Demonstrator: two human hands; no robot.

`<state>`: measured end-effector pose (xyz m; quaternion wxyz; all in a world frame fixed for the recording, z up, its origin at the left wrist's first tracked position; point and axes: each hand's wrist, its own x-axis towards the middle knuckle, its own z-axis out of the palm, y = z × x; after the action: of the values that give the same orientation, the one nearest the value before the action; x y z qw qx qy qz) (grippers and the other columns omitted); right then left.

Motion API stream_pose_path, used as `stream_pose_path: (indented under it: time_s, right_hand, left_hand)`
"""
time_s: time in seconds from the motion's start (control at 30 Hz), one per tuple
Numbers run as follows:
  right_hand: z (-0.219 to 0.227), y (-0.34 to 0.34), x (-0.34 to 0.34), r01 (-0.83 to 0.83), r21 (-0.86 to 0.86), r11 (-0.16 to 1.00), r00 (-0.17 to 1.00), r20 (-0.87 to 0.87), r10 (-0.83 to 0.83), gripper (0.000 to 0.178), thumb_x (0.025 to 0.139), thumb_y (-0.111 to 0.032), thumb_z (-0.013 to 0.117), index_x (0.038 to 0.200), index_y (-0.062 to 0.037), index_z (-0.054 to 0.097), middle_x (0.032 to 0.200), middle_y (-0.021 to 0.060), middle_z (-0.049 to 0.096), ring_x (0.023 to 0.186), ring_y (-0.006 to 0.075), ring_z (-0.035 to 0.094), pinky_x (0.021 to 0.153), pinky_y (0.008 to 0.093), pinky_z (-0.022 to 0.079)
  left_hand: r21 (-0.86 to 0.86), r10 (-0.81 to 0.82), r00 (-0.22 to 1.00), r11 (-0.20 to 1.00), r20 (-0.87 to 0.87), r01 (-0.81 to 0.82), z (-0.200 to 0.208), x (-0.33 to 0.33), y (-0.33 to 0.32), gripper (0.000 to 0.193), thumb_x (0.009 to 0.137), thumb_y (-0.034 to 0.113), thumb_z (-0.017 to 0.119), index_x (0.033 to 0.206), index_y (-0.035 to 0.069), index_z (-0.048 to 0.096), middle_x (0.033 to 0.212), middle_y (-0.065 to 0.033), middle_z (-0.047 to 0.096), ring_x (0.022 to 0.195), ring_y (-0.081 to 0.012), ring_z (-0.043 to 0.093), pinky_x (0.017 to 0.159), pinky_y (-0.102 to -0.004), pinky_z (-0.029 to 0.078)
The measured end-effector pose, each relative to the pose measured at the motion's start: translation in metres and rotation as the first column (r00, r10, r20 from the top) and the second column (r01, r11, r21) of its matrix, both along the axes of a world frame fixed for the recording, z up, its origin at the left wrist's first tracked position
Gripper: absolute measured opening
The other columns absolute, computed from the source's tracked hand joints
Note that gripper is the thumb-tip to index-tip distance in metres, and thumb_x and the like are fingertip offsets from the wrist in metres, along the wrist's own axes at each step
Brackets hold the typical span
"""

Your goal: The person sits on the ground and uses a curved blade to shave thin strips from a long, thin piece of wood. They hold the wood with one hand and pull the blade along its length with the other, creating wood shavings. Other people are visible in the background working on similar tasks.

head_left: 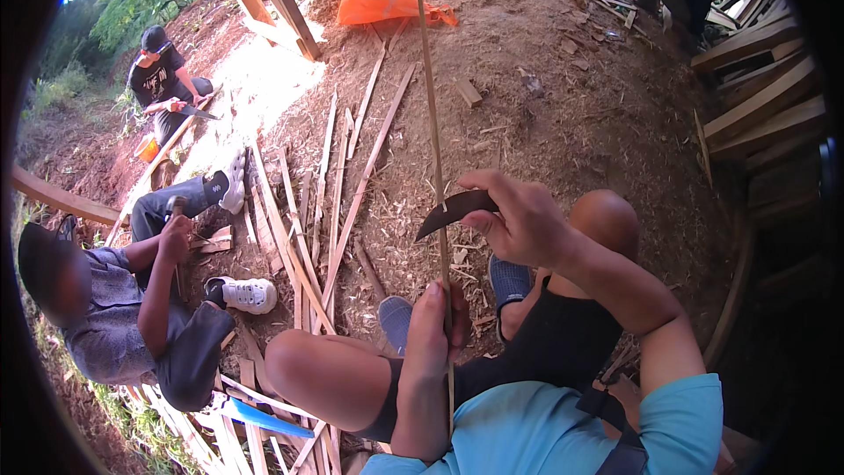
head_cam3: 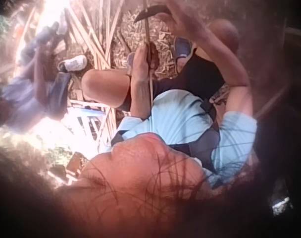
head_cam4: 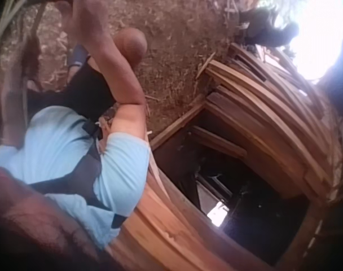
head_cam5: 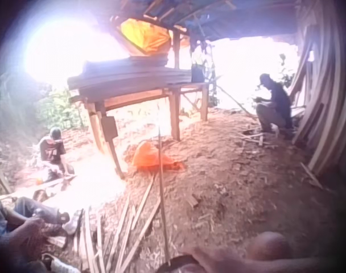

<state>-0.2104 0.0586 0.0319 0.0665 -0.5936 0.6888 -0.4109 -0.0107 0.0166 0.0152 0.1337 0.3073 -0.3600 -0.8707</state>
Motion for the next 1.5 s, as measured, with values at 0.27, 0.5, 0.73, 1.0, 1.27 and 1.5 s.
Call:
stream_pose_path:
  time_s: [0.27,0.5,0.73,1.0,1.27,1.5]
  right_hand:
    - [0.007,-0.026,-0.061,0.362,-0.229,0.904,0.926,0.203,-0.319,0.025,0.097,-0.025,0.054,0.113,-0.0073,0.043,0.063,0.0037,0.052,0.051,0.0124,0.049,0.045,0.0332,0.036]
    - [-0.006,-0.004,-0.016,-0.169,0.02,0.985,0.984,0.056,0.168,0.045,0.096,-0.037,0.055,0.123,-0.0059,0.038,0.078,0.0086,0.06,0.058,0.017,0.053,0.054,0.0309,0.041]
    - [-0.015,-0.005,-0.021,-0.225,0.09,0.97,0.972,0.087,0.217,0.047,0.093,-0.038,0.059,0.121,-0.0058,0.039,0.075,0.013,0.061,0.062,0.0254,0.057,0.058,0.0333,0.043]
    - [-0.019,-0.003,-0.028,-0.005,0.005,1.0,1.0,-0.006,0.005,0.036,0.093,-0.026,0.06,0.117,-0.0093,0.039,0.063,0.0098,0.059,0.055,0.0297,0.061,0.052,0.0397,0.044]
    - [-0.013,-0.013,-0.075,0.195,-0.082,0.977,0.971,0.159,-0.18,0.03,0.097,-0.03,0.053,0.112,-0.0065,0.041,0.071,0.0103,0.058,0.061,0.0195,0.06,0.053,0.0341,0.044]
    - [-0.006,0.004,-0.022,-0.002,0.132,0.991,0.994,0.105,-0.012,0.033,0.095,-0.031,0.057,0.107,-0.0039,0.042,0.074,0.01,0.058,0.061,0.0201,0.057,0.056,0.0344,0.044]
  left_hand:
    - [-0.018,-0.119,0.993,0.993,-0.006,0.119,-0.004,0.001,0.011,0.044,0.097,0.05,0.039,0.086,0.008,0.047,0.049,-0.0003,0.04,0.033,-0.0084,0.032,0.031,-0.0222,0.025]
    - [0.021,-0.041,0.999,0.999,0.014,0.041,-0.002,-0.003,-0.001,0.042,0.101,0.044,0.034,0.085,0.007,0.046,0.048,0.0005,0.037,0.033,-0.0074,0.029,0.031,-0.0214,0.023]
    - [-0.018,-0.024,1.0,1.0,0.017,0.024,-0.011,-0.002,0.0,0.044,0.102,0.043,0.029,0.084,0.007,0.045,0.047,0.0011,0.036,0.032,-0.0063,0.027,0.03,-0.0198,0.023]
    - [-0.014,-0.066,0.996,0.998,0.062,0.067,-0.015,-0.007,-0.002,0.045,0.101,0.047,0.03,0.083,0.008,0.045,0.047,0.0009,0.038,0.033,-0.0065,0.028,0.031,-0.0201,0.023]
    - [-0.034,-0.165,0.984,0.985,0.071,0.167,-0.007,-0.012,0.013,0.045,0.101,0.047,0.031,0.083,0.008,0.045,0.048,-0.0003,0.04,0.034,-0.0069,0.031,0.032,-0.021,0.025]
    - [-0.167,-0.083,0.987,0.98,0.139,0.106,-0.008,-0.006,0.006,0.049,0.101,0.049,0.027,0.082,0.008,0.046,0.046,0.0003,0.038,0.033,-0.008,0.031,0.032,-0.0224,0.026]
